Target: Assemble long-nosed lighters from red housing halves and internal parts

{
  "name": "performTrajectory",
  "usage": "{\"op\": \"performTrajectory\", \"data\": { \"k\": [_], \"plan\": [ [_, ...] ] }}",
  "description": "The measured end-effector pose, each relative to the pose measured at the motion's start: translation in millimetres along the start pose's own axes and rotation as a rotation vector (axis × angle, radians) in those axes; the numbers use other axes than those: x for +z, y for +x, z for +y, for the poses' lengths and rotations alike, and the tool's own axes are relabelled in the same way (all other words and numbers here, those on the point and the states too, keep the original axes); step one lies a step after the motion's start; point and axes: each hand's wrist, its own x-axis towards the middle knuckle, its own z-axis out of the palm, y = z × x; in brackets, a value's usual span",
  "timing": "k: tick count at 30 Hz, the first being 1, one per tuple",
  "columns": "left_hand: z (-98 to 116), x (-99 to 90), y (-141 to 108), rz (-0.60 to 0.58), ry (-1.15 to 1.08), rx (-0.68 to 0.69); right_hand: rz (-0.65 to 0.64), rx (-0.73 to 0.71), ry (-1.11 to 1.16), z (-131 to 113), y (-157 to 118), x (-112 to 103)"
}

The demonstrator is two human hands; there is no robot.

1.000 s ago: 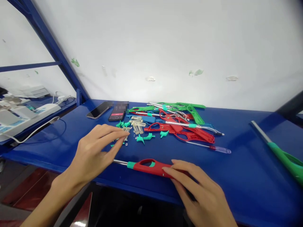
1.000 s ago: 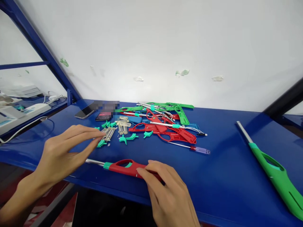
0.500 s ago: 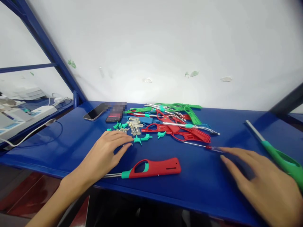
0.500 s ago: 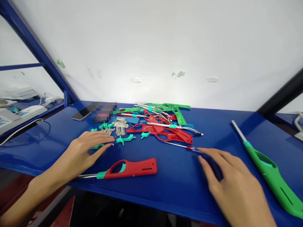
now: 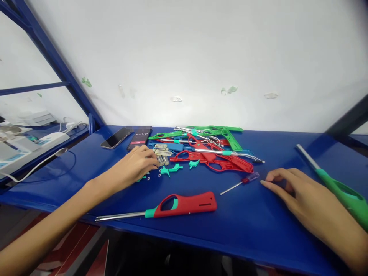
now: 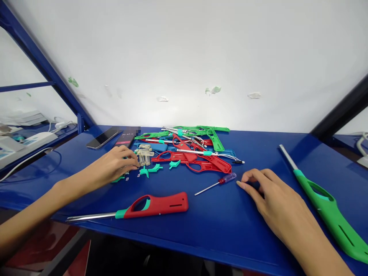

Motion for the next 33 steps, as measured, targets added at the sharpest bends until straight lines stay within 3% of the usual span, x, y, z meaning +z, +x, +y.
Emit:
{"op": "performTrajectory", "data": {
  "k": [2,5,11,16,18,20,22,25,27,30,33],
  "plan": [
    [-1,1.3,2,-0.017,0.010,0.025,0.024,-0.058,0.028,-1,-2,1],
    [3,0.9,6,-0.027,0.027,0.041,-0.045,-0.156,0.066,-6,0,2],
    [16,-6.4,11,0.005,0.029,0.023,-0.113,-0.136,0.098,-20,-1,-2],
    [34,-30.5,5,0.145,-0.038,-0.106,0.132,0.021,0.182,-31,-24,-21],
    [53,-40.4,2,0.211,-0.081,-0.182,0.226,0.153,0.247,-40,-32,-28],
    [80,-44.0,3,0.237,-0.132,-0.212,0.402,0.229,0.358,-54,-36,-31],
    [113,-38.6,8,0.241,-0.270,-0.248,0.514,0.207,0.466,-74,-35,-33],
    [159,-17.5,20,0.260,-0.459,-0.289,0.523,0.149,0.508,-108,-30,-34],
    [179,-2.0,28,0.244,-0.543,-0.336,0.526,0.119,0.537,-124,-28,-34],
    [189,13.4,32,0.151,-0.604,-0.404,0.548,0.109,0.524,-132,-30,-32],
    [181,18.6,28,0.140,-0.579,-0.431,0.498,0.104,0.528,-129,-34,-28]
  ]
}}
